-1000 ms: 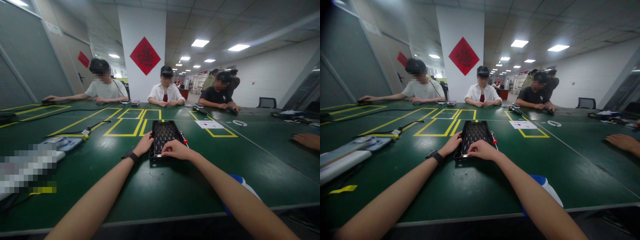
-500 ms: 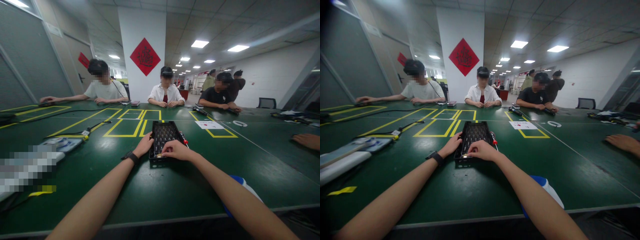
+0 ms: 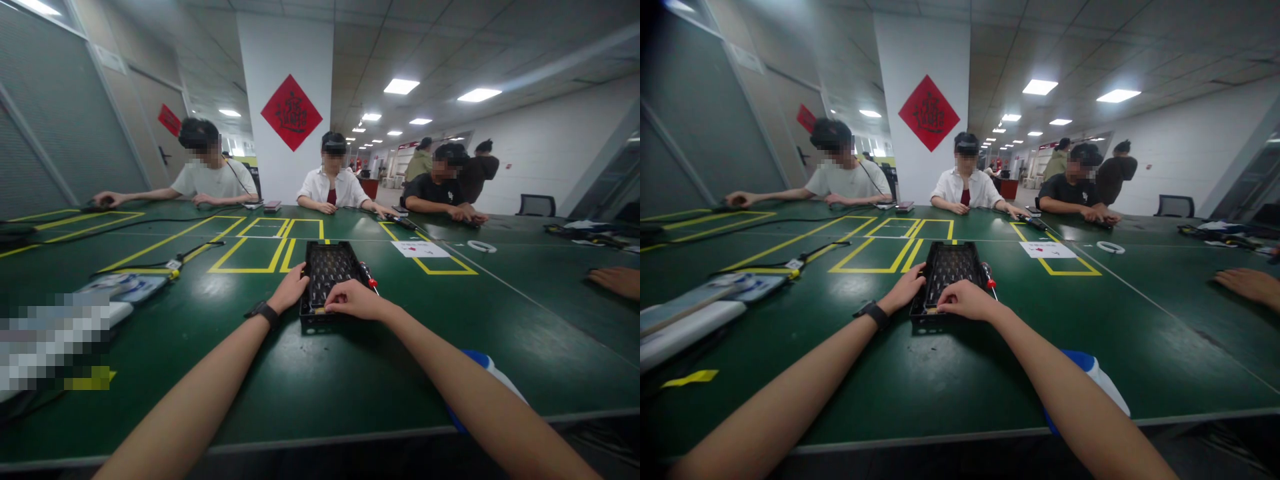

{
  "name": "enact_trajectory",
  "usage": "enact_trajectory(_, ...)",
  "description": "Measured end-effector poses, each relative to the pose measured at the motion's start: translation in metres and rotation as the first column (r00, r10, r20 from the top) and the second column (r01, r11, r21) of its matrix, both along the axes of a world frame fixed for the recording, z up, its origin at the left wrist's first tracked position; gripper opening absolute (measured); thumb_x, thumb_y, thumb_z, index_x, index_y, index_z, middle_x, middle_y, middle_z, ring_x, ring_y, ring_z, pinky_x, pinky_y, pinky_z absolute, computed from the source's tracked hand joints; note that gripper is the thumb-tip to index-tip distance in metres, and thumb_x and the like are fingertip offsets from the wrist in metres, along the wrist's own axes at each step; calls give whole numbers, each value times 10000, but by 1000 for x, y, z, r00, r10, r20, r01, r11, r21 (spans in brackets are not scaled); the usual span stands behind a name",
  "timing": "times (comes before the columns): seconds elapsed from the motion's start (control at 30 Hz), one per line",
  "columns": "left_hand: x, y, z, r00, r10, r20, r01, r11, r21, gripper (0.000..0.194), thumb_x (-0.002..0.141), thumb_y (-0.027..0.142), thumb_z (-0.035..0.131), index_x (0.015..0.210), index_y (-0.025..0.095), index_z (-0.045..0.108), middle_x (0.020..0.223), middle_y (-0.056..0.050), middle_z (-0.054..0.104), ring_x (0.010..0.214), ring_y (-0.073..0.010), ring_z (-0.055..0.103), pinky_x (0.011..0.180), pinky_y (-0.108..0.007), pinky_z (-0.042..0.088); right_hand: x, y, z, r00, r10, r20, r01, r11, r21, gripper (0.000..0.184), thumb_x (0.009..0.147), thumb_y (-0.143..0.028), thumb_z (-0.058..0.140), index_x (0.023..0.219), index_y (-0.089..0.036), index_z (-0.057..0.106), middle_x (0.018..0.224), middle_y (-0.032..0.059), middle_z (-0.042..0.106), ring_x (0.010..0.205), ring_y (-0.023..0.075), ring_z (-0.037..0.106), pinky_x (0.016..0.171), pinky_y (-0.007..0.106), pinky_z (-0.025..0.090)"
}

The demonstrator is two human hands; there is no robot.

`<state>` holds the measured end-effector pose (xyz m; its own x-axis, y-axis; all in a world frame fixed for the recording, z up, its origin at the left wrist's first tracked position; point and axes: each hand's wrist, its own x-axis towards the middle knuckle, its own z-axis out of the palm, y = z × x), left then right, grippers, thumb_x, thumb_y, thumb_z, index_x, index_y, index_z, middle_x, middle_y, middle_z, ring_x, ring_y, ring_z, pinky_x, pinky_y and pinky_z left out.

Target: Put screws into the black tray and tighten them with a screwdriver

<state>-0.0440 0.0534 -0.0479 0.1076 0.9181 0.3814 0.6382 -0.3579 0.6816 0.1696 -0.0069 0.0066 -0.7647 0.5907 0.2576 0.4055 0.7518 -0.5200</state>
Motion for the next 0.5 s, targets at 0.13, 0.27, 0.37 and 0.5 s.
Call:
enact_trajectory(0.13,0,0,0,1000,-7,-2,7,1000,7,559,751,188,382,1290,39,390,1351,-155,402,1254,-219,356,1078,-350,228,0,0,-1,1000,-5,-3,5,1000,-9,257,766,-353,579,864,-145,694,761,40,656,628,98,510,578,211,367)
enact_trajectory(0.27,0,-1,0,1000,-1,-9,2,1000,16,547,752,187,381,1283,58,403,1341,-139,419,1250,-216,362,1073,-353,240,-1,-1,-1,1000,-15,-21,16,1000,9,257,747,-362,602,836,-139,695,739,37,643,610,91,485,566,207,351)
enact_trajectory(0.37,1,-2,0,1000,3,-6,-3,1000,13,539,751,187,382,1275,67,414,1345,-135,415,1253,-221,359,1072,-361,241,-1,-1,0,1000,-16,-9,15,1000,-21,271,746,-371,602,838,-132,691,683,25,624,571,82,455,538,202,335)
enact_trajectory(0.5,0,-1,0,1000,-5,-1,5,1000,10,542,746,184,382,1274,66,415,1347,-137,414,1253,-222,358,1071,-361,243,-1,-2,1,1000,-20,-8,20,998,-52,284,745,-383,597,840,-130,687,664,18,616,556,78,440,525,199,327)
